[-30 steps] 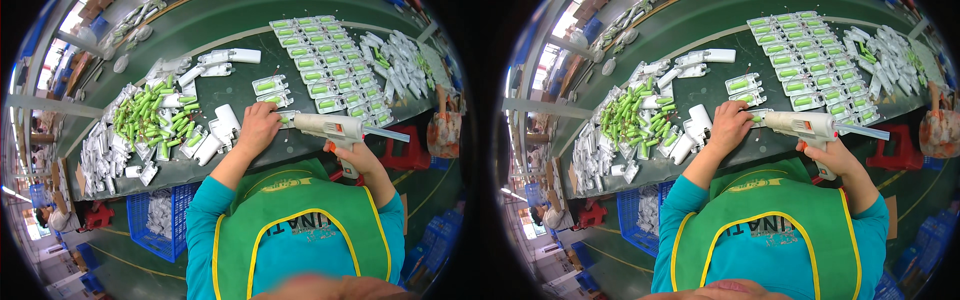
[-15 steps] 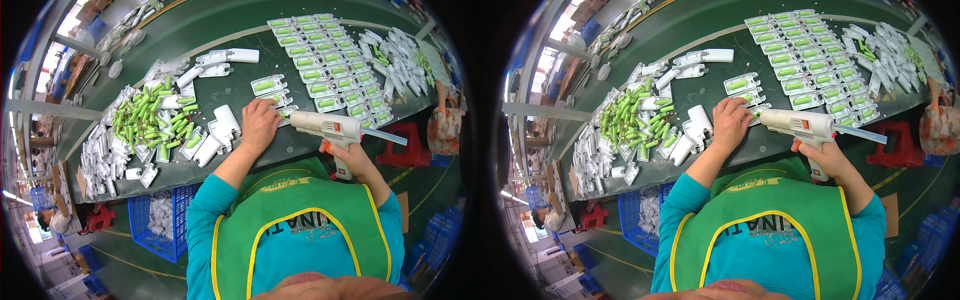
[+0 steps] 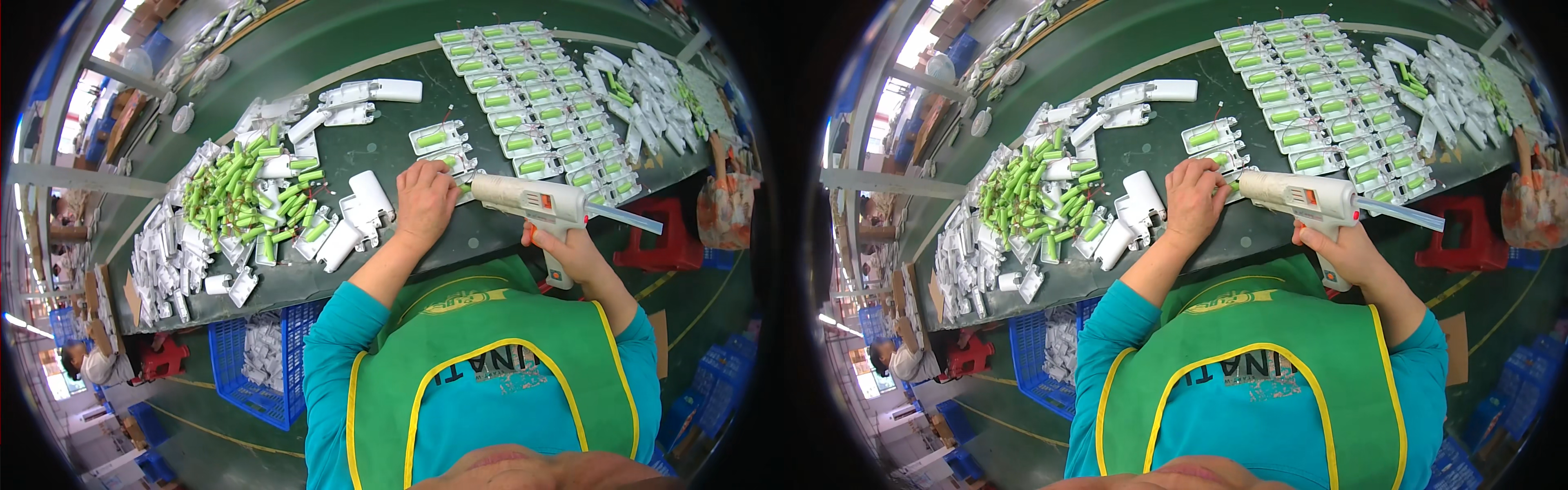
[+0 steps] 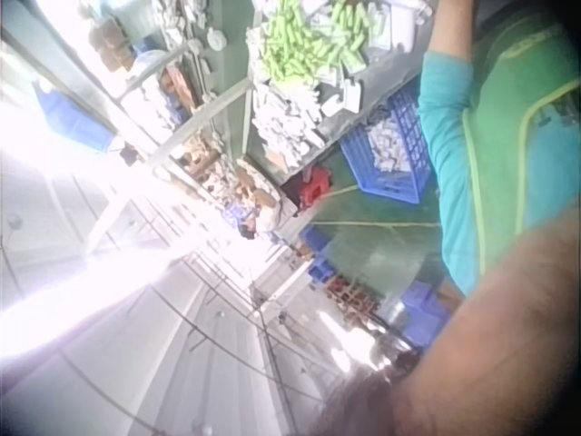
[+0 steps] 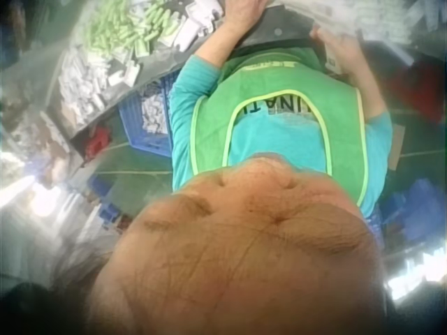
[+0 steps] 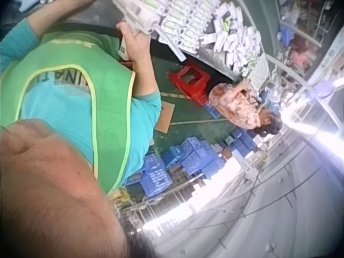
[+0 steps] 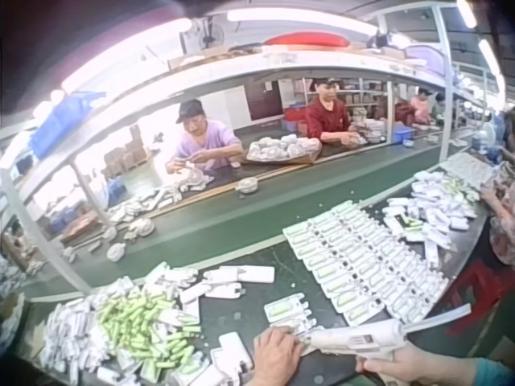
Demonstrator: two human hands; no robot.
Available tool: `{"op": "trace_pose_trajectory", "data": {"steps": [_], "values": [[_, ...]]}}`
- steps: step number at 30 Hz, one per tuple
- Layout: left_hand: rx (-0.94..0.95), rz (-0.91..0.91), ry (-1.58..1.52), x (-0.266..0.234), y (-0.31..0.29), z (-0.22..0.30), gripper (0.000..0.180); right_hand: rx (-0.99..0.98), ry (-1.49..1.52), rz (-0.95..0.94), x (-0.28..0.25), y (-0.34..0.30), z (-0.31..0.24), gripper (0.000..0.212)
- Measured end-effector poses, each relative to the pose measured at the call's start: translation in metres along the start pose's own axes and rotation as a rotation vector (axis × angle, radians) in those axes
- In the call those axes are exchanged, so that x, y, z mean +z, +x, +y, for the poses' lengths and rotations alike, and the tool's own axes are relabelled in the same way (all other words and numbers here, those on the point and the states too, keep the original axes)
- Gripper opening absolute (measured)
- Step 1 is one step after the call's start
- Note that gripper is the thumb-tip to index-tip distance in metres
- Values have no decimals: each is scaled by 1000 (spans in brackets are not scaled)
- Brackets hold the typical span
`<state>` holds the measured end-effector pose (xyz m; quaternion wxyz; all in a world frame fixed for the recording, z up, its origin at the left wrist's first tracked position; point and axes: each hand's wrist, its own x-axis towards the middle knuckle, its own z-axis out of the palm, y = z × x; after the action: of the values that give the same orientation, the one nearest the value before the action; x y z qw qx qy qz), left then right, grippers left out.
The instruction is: Using a hot glue gun to secure green batteries into white plastic cases on an assembly line.
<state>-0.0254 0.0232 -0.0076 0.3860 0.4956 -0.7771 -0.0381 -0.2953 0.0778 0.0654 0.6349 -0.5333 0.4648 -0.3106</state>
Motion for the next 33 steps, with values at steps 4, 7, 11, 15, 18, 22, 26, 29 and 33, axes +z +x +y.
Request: {"op": "trace_pose_trajectory", "data": {"steps": [4, 7, 11, 15, 18, 22, 26, 29, 33], "values": [[-3, -1, 6, -1, 1, 1, 20, 29, 3, 2, -4, -6, 0, 41], [-10, -28, 15, 0, -3, -3, 26, 48, -14, -14, -5, -10, -1, 43], [-36, -76, -2, -9, 5, 7, 75, 88, 36, 3, -8, -13, -1, 40], [-74, -265, 55, -9, 11, 0, 113, 56, 260, 50, -15, -14, -2, 40], [-101, -327, 103, -4, 20, -8, 121, 38, 320, 67, -26, -18, 3, 45], [-84, -369, 98, -4, 25, -13, 122, -22, 428, 109, -39, -25, 9, 47], [-95, -361, 96, -12, 24, -12, 119, -88, 479, 167, -52, -32, 13, 47], [-70, -284, 38, -24, 18, -4, 109, -119, 522, 208, -58, -39, 16, 46], [-39, 19, 172, -29, 8, -18, 19, -206, 680, 144, -62, -41, 23, 47]]}}
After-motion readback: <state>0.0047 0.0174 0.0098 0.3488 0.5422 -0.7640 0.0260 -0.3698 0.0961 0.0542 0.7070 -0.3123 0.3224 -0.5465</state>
